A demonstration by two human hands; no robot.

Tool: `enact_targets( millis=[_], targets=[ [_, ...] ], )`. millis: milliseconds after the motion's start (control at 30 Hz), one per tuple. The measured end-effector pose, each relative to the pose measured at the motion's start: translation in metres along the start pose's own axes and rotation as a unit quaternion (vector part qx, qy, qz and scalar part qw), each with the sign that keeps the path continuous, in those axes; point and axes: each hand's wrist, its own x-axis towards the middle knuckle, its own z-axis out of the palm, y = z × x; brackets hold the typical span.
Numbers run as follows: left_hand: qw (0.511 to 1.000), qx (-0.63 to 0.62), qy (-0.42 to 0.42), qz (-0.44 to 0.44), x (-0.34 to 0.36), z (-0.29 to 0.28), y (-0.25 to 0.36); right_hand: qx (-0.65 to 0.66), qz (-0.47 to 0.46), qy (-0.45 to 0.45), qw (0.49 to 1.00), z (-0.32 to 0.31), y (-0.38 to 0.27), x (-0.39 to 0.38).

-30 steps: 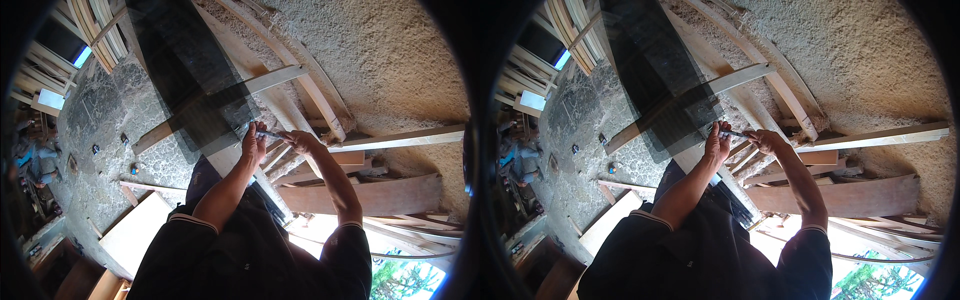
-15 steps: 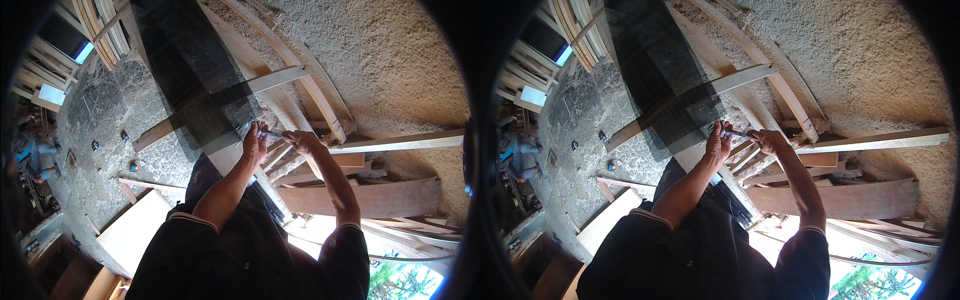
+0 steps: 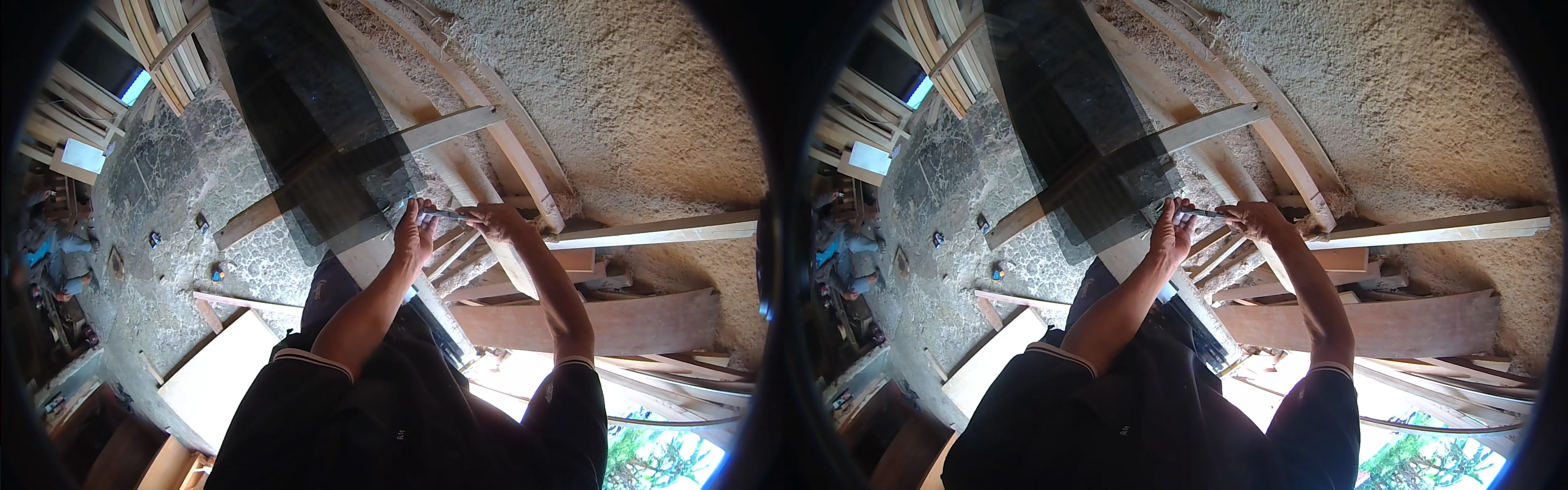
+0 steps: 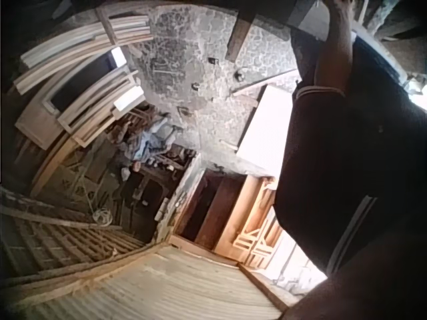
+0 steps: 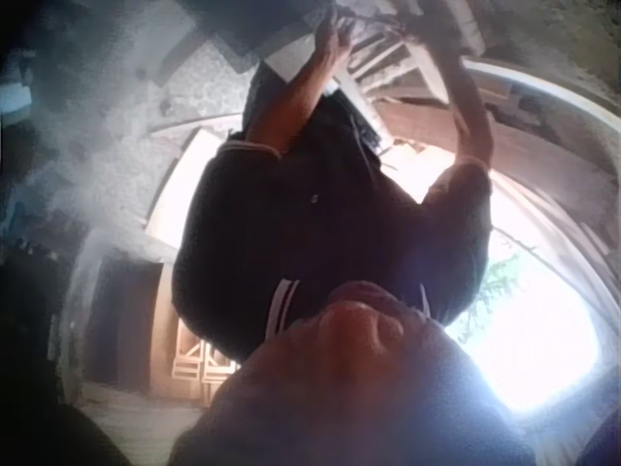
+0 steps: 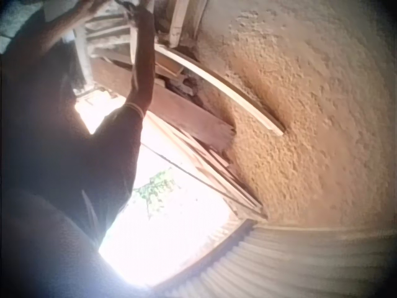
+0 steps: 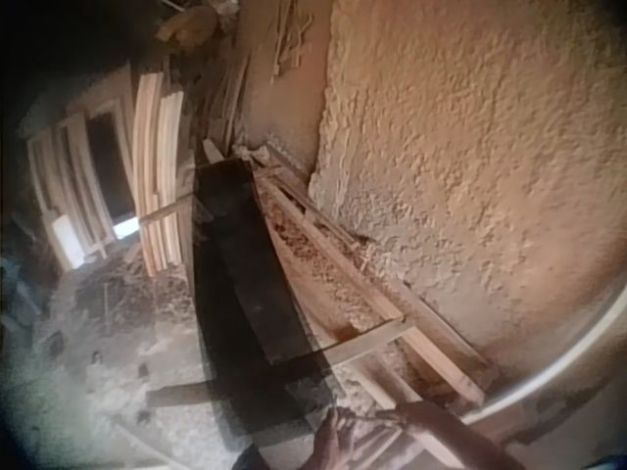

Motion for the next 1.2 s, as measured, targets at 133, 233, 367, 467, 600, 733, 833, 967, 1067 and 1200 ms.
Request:
enact_targets(
  millis=[133,233,367,467,600,733,833,967,1067,1200],
  targets=[
    [1.000,0.002,0.003,0.003,-0.001,0.000,0.000,-0.031,-0.024,-0.005,0.999,-0.007,0.000,0.004],
    [1.000,0.005,0.005,0.002,-0.002,0.001,0.000,-0.050,-0.034,-0.010,0.998,-0.009,0.001,0.007],
    [1.000,0.000,0.005,0.008,-0.003,0.002,0.002,-0.033,0.030,-0.077,0.996,-0.024,-0.013,0.012],
    [1.000,-0.003,0.003,0.006,-0.004,0.002,0.001,-0.033,0.025,-0.074,0.996,-0.019,-0.005,0.013],
    [1.000,-0.008,0.002,0.002,-0.002,0.001,0.000,-0.032,0.007,-0.066,0.997,-0.013,0.006,0.016],
    [1.000,-0.008,0.010,0.001,-0.001,0.000,0.001,-0.020,0.014,-0.087,0.996,-0.019,0.002,0.019],
    [1.000,-0.012,0.012,0.002,-0.002,0.001,0.000,-0.061,0.000,-0.073,0.995,-0.025,0.008,0.019],
    [1.000,0.000,0.019,0.000,-0.002,0.001,0.002,-0.095,-0.005,-0.036,0.995,-0.033,0.000,0.008],
    [1.000,0.002,0.014,0.003,-0.003,0.001,0.000,0.039,0.024,0.015,0.999,-0.006,0.000,-0.004],
    [1.000,0.009,-0.001,0.005,-0.001,-0.002,0.000,0.084,0.070,0.010,0.994,0.018,-0.016,-0.015]
  ],
)
